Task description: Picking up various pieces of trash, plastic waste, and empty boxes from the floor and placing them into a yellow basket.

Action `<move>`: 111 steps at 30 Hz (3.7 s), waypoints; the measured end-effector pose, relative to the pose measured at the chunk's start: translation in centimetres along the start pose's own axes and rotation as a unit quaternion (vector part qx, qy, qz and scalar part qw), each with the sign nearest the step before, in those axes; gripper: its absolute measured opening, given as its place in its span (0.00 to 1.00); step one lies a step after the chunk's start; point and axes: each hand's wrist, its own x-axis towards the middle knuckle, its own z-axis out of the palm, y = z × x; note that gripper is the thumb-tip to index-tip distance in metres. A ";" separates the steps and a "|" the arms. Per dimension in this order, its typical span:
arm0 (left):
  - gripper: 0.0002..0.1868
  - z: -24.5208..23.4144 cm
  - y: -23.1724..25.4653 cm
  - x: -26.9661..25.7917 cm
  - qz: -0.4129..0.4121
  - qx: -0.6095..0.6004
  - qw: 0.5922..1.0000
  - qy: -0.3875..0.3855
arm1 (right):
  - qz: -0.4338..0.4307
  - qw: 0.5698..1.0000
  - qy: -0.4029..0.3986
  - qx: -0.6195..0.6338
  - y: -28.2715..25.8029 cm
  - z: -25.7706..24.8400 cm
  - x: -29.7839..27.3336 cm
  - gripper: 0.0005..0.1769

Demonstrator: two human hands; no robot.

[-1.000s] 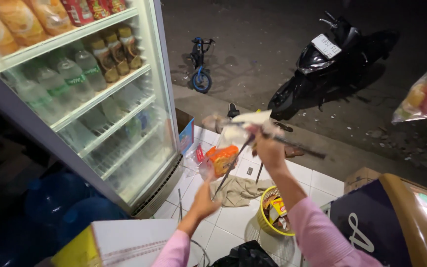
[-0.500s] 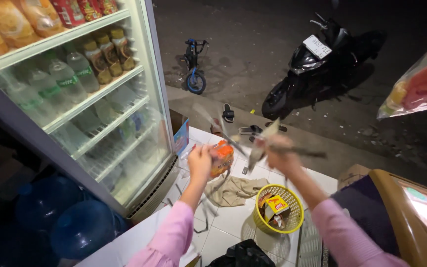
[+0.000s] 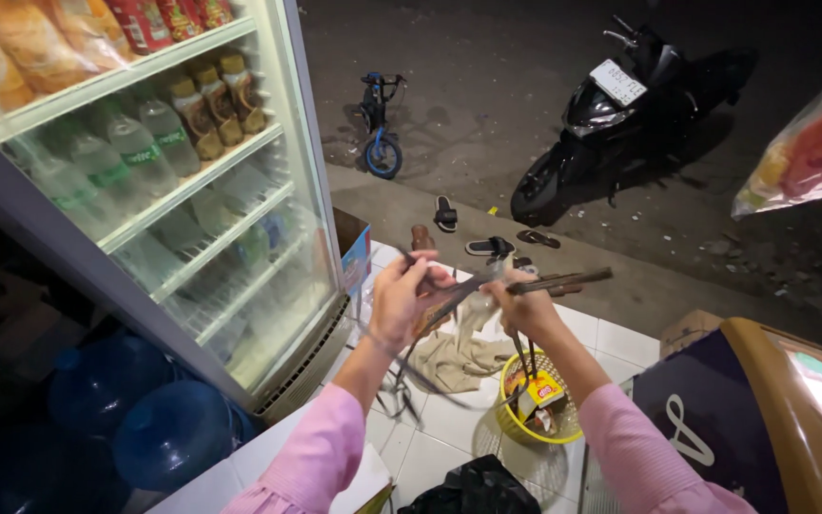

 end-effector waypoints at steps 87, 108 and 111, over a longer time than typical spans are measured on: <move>0.16 -0.5 -4.5 7.5 0.167 0.452 0.876 0.028 | 0.079 0.986 0.012 0.147 -3.2 -7.5 -3.1 0.40; 0.15 -0.2 0.9 5.8 0.249 0.644 0.711 0.132 | 0.006 0.919 -0.038 0.392 18.9 -4.1 -1.6 0.07; 0.11 2.1 -2.7 4.6 0.058 0.453 0.871 0.180 | 0.129 0.800 0.018 0.586 3.9 -3.4 -3.0 0.11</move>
